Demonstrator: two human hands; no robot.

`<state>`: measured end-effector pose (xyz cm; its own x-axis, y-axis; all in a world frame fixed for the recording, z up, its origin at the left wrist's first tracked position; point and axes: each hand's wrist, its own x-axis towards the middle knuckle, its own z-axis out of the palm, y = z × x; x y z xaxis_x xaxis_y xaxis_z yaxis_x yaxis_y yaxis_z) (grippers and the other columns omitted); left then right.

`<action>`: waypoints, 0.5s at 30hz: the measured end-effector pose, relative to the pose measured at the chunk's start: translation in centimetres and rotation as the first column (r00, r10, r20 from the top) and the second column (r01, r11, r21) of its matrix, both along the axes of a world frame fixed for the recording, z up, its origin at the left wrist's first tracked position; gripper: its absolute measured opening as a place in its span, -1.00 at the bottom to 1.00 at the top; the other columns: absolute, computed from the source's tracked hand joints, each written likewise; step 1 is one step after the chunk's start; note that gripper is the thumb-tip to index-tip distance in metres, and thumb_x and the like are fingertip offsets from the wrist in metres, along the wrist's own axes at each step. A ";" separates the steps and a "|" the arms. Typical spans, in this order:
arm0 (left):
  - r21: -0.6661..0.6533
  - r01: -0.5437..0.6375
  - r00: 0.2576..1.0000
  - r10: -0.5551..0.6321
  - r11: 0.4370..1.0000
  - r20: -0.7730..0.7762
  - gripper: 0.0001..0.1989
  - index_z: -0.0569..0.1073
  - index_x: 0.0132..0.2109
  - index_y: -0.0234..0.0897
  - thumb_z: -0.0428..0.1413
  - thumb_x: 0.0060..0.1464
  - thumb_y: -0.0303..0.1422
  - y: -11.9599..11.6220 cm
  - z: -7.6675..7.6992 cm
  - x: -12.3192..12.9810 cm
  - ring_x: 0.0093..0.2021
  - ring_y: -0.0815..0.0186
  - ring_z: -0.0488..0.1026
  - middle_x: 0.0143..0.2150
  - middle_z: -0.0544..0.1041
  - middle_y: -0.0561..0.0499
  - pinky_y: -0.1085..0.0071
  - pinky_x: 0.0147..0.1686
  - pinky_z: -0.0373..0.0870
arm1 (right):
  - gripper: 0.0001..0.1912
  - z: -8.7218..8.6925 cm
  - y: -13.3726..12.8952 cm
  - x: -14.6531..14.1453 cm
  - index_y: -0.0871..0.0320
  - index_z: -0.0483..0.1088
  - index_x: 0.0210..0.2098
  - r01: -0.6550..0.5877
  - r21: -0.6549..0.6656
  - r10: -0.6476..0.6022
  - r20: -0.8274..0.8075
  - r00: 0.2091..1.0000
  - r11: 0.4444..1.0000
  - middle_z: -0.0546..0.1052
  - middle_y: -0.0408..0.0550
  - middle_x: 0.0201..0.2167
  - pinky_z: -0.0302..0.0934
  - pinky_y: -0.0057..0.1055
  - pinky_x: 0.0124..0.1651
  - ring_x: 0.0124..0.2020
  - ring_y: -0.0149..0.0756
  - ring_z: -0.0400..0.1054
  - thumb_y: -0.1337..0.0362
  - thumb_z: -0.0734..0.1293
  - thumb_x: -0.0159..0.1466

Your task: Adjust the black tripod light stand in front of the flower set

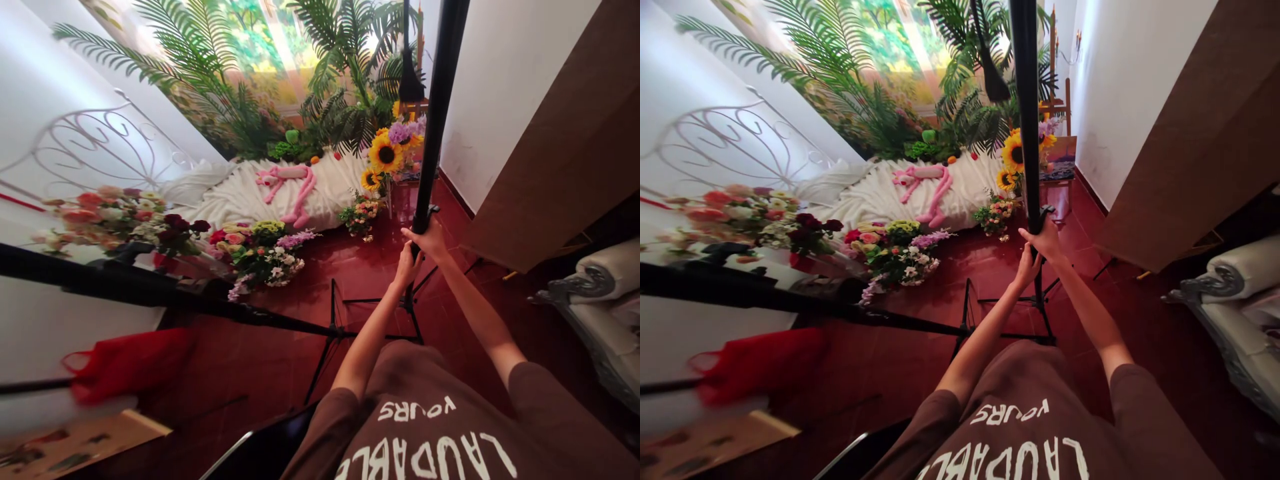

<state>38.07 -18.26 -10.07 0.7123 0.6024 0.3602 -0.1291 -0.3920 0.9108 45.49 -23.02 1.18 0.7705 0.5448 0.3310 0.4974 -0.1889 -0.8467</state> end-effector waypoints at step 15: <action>0.030 -0.008 0.998 0.006 1.000 0.061 -0.69 0.29 0.04 -0.30 -0.02 0.22 -0.26 0.0 -0.8 0.6 -0.12 0.25 0.45 -0.09 0.47 -0.19 0.25 -0.05 0.38 | -0.34 -2.8 -4.8 -0.3 0.01 0.19 0.10 -0.203 0.031 0.206 -0.131 0.970 0.979 0.49 0.01 -0.10 0.37 -0.18 -0.03 -0.13 -0.17 0.46 0.05 0.46 0.07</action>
<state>38.62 -18.25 -10.83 0.6843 0.5955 0.4208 -0.1810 -0.4202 0.8892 45.21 -27.78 -1.58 0.6809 0.6904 0.2443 0.4070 -0.0794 -0.9100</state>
